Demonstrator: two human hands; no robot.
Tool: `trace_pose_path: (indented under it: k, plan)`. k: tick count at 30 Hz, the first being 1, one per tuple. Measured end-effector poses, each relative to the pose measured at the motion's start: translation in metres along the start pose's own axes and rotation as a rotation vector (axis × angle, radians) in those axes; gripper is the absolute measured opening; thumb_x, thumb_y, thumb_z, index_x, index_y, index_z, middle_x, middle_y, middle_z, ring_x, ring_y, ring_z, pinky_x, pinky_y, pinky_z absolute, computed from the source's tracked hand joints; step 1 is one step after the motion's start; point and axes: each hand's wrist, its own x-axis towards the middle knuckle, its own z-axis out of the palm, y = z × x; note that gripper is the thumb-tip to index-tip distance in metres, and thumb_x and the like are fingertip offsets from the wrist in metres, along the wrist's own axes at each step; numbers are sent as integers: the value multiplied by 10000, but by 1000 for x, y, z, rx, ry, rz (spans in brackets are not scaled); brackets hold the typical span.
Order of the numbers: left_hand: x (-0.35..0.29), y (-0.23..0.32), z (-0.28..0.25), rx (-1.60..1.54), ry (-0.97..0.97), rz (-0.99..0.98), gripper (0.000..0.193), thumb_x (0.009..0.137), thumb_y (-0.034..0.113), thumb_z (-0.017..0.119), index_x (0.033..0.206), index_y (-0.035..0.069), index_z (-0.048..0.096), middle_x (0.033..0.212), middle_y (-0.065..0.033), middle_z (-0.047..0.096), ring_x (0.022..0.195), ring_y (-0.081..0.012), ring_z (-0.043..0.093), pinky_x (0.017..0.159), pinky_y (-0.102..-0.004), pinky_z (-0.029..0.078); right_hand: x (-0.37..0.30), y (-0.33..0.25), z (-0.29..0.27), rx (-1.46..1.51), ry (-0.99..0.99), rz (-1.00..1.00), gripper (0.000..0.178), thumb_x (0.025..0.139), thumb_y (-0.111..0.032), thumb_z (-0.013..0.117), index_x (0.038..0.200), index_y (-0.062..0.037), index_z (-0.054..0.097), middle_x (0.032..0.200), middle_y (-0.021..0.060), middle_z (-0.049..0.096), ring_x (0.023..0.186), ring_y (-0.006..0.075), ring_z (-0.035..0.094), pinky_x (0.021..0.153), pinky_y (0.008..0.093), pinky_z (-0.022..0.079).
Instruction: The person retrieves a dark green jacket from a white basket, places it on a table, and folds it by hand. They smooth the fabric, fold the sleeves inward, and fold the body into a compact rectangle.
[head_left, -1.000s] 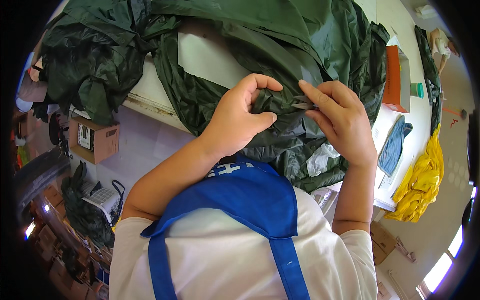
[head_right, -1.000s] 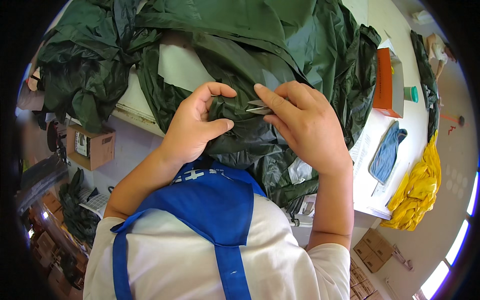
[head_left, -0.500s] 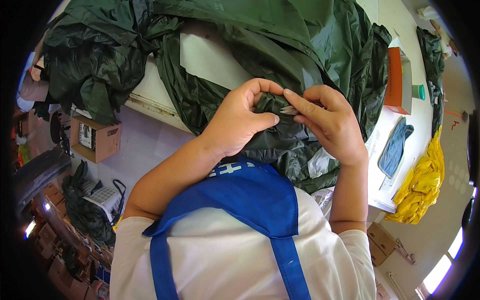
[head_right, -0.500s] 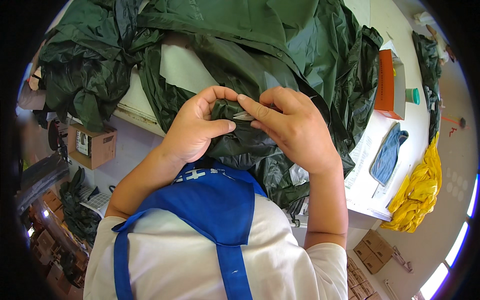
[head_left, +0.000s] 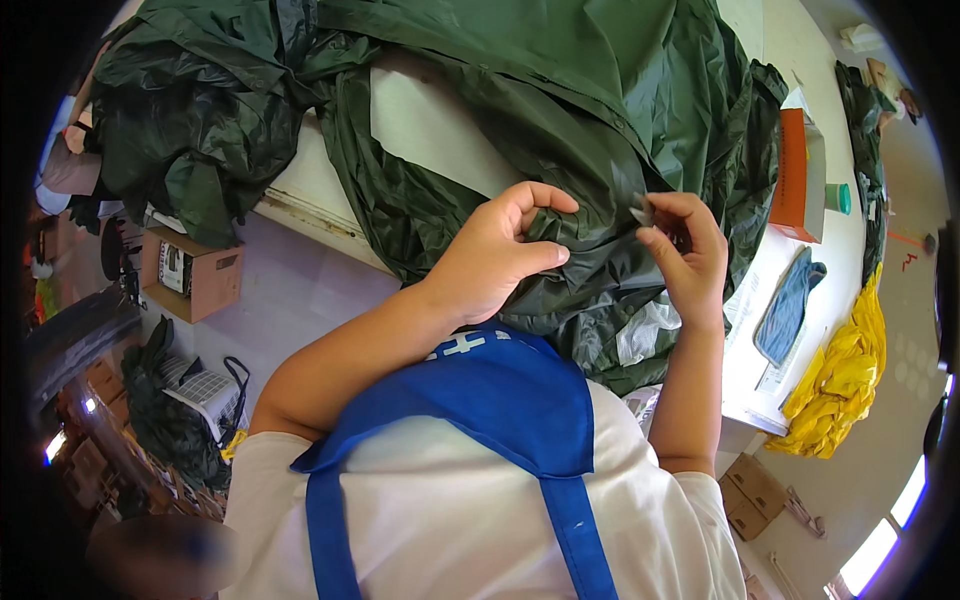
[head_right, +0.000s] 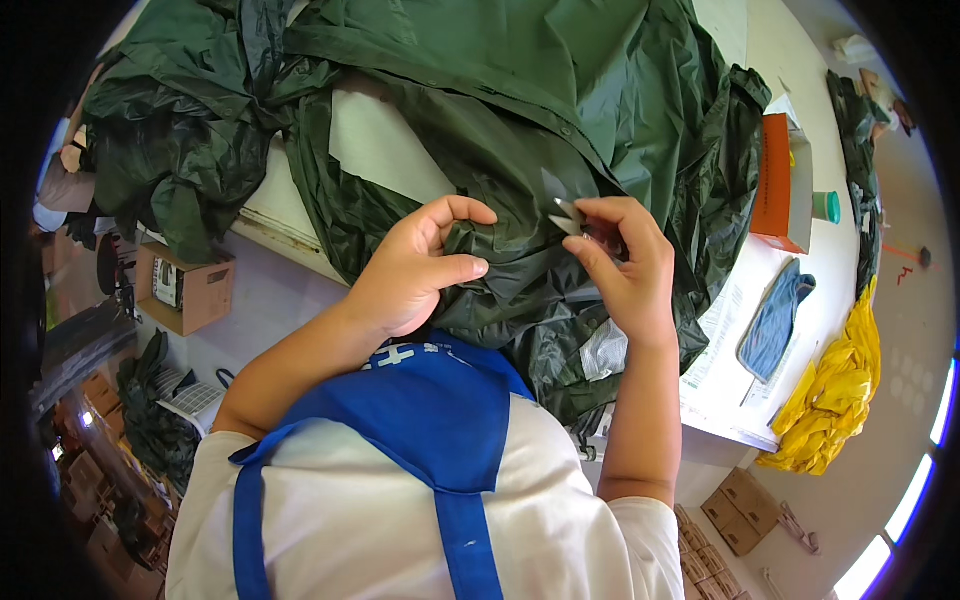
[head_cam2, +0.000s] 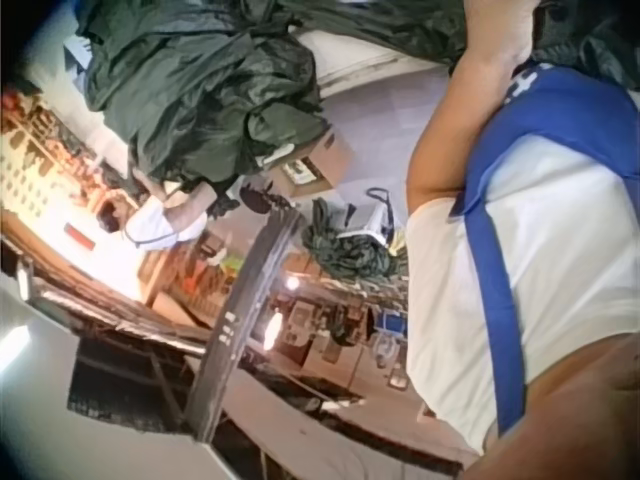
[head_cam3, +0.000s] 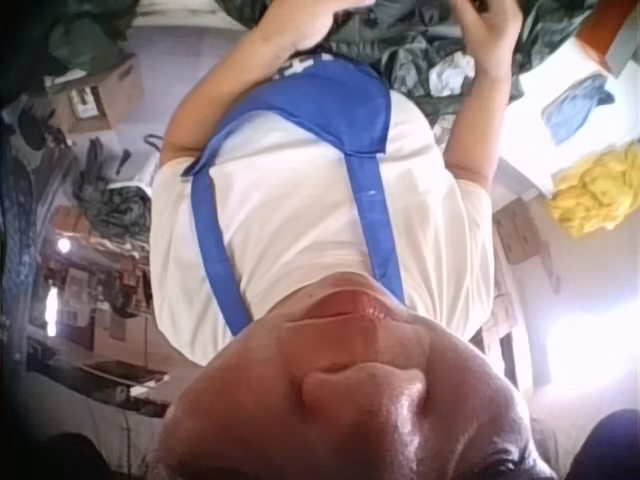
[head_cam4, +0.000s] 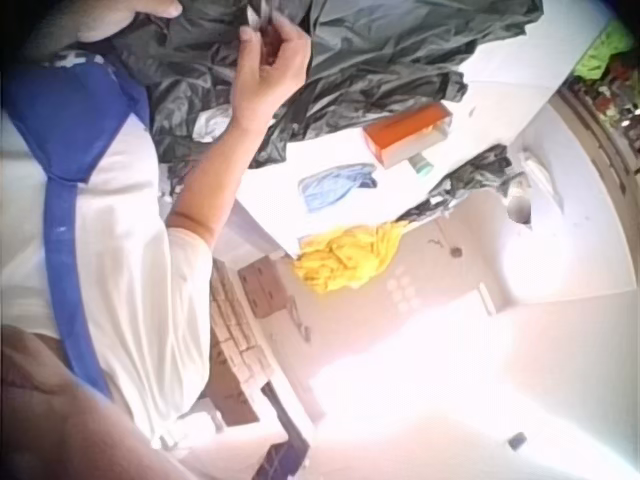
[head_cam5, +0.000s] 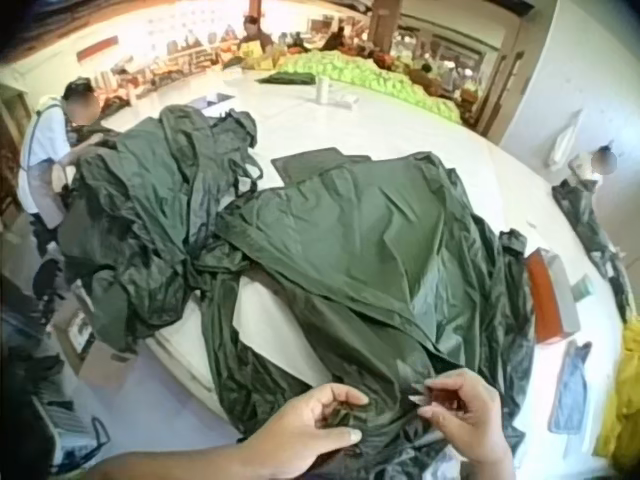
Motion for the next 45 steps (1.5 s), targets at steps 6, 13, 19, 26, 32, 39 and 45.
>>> trace_pose_path:
  k: [6,13,19,26,32,39,45]
  plan:
    - [-2,4,2,-24,18,-8,396,774,-109,586,1143,6,500,1090,-58,565,979,-119,559,870,-265,465,-16,-25,5,-189,-97,-167,303,683,19,750,974,9,669,875,102,626,730,164,603,589,246,503]
    - [-3,7,6,-31,31,-29,412,767,-115,590,1149,7,495,1082,-65,558,975,-125,559,873,-263,456,-16,-29,16,-145,-79,-137,288,692,13,746,971,8,673,854,98,628,714,170,610,587,256,512]
    - [-4,7,8,-12,37,-17,412,770,-120,582,1150,9,490,1079,-56,554,979,-125,558,877,-263,454,-20,-23,26,-129,30,-178,224,699,11,742,913,4,677,829,80,623,683,131,581,559,233,457]
    - [2,-10,-12,765,-267,290,425,819,59,629,1225,31,506,1159,-92,576,1050,-147,565,882,-271,445,-9,-16,43,-87,-62,118,600,668,-150,790,1179,-9,512,1031,57,596,634,115,471,592,246,419]
    - [43,66,-140,1830,830,519,628,786,190,686,1346,122,410,1306,-137,483,1194,-365,425,1023,-441,344,-22,51,37,-517,-207,146,145,766,-88,633,884,-6,612,849,177,634,776,347,620,691,380,489]
    - [63,75,-239,1684,893,240,282,771,155,612,1041,73,600,1009,-178,629,932,-361,602,809,-445,489,-6,36,46,20,-96,285,175,872,-131,612,978,7,635,796,34,644,666,53,525,598,201,402]
    - [-8,37,-98,1411,378,1010,223,711,-65,611,916,18,585,853,-135,563,768,-307,574,680,-357,477,33,-3,112,1095,-133,570,241,937,-272,537,1052,-60,551,739,12,583,448,42,274,418,201,241]
